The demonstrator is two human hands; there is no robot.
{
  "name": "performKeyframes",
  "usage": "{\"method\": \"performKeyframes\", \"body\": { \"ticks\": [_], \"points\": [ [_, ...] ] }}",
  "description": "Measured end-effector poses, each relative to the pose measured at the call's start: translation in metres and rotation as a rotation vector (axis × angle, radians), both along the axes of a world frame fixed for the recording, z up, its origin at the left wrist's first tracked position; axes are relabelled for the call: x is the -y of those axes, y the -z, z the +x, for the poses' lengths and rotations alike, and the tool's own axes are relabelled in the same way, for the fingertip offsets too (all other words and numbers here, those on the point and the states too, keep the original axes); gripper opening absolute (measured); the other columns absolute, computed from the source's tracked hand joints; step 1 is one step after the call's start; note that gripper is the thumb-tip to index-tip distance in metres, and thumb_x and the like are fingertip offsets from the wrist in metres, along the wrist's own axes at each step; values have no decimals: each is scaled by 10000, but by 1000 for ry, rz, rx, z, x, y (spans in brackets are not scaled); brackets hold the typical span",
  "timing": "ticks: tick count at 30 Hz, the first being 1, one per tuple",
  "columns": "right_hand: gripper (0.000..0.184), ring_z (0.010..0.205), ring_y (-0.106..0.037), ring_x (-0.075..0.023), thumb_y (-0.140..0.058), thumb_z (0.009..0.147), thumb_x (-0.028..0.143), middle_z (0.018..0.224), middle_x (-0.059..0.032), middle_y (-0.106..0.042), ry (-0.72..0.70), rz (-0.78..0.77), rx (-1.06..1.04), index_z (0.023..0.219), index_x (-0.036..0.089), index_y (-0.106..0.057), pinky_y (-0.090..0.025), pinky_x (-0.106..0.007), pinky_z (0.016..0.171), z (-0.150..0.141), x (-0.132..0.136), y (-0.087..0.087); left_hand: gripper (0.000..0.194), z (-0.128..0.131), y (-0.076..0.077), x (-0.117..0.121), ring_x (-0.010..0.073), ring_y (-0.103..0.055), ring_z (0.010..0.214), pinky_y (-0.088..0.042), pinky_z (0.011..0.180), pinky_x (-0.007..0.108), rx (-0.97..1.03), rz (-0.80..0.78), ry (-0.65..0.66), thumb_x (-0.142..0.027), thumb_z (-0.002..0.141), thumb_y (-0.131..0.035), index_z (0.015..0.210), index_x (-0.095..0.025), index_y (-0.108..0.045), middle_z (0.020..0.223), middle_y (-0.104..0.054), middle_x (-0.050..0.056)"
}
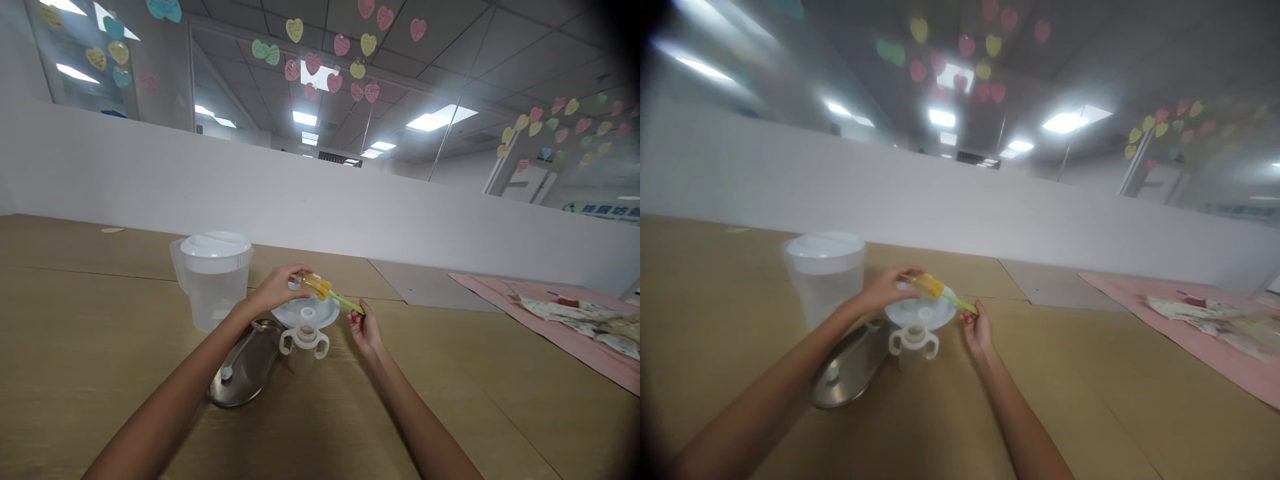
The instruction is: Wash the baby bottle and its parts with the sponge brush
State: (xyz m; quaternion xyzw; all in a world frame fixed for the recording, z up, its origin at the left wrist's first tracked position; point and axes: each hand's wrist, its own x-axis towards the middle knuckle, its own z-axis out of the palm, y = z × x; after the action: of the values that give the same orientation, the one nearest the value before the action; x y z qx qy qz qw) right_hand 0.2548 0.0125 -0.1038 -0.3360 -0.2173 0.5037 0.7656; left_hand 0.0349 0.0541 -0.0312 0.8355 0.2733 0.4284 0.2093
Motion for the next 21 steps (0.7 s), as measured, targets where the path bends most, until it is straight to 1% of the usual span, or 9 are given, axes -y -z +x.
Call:
{"method": "performKeyframes", "body": {
  "ticks": [4, 8, 10, 14, 17, 21],
  "points": [
    [147, 299, -405, -23, -522, 783, 196, 370, 85, -445, -43, -78, -69, 655, 160, -462, -440, -110, 371, -3, 3, -4, 463, 1, -3, 2, 152, -587, 861, -476, 795, 288, 9, 1, 5, -330, 615, -676, 1047, -202, -570, 1041, -614, 31],
    [157, 253, -314, -1, -523, 787, 194, 346, 112, -386, -73, -97, -104, 651, 162, -453, -412, -90, 353, -2, 5, -6, 466, 1, -1, 1, 167, -576, 896, -473, 794, 292, -12, 8, 3, -345, 608, -678, 1038, -200, -573, 1044, -610, 34],
    [177, 247, -302, 5, -544, 776, 199, 344, 123, -366, -69, -101, -116, 640, 169, -436, -409, -79, 356, -1, 5, -6, 467, 1, 0, 1, 166, -578, 887, -475, 786, 286, -32, -1, 18, -351, 605, -681, 1032, -196, -573, 1043, -608, 37],
    [215, 275, -373, -4, -559, 770, 206, 350, 121, -379, -42, -108, -126, 617, 180, -410, -455, -82, 408, -2, 3, -5, 462, 0, 1, 2, 163, -581, 869, -474, 776, 280, -79, -19, 33, -360, 606, -683, 1025, -198, -573, 1046, -605, 37],
    [201, 300, -412, -20, -546, 780, 206, 355, 109, -404, -46, -106, -116, 621, 177, -427, -491, -113, 440, -5, 4, -6, 448, 0, 1, 3, 170, -575, 878, -468, 774, 285, -101, 10, 8, -360, 607, -683, 1014, -203, -580, 1030, -611, 31],
    [172, 298, -402, -25, -517, 798, 198, 375, 89, -443, -77, -110, -96, 638, 159, -466, -487, -132, 403, -8, 5, -8, 451, 1, -1, 3, 175, -569, 904, -467, 773, 281, -65, 25, -9, -365, 609, -678, 1020, -206, -582, 1046, -609, 30]
  ]
}}
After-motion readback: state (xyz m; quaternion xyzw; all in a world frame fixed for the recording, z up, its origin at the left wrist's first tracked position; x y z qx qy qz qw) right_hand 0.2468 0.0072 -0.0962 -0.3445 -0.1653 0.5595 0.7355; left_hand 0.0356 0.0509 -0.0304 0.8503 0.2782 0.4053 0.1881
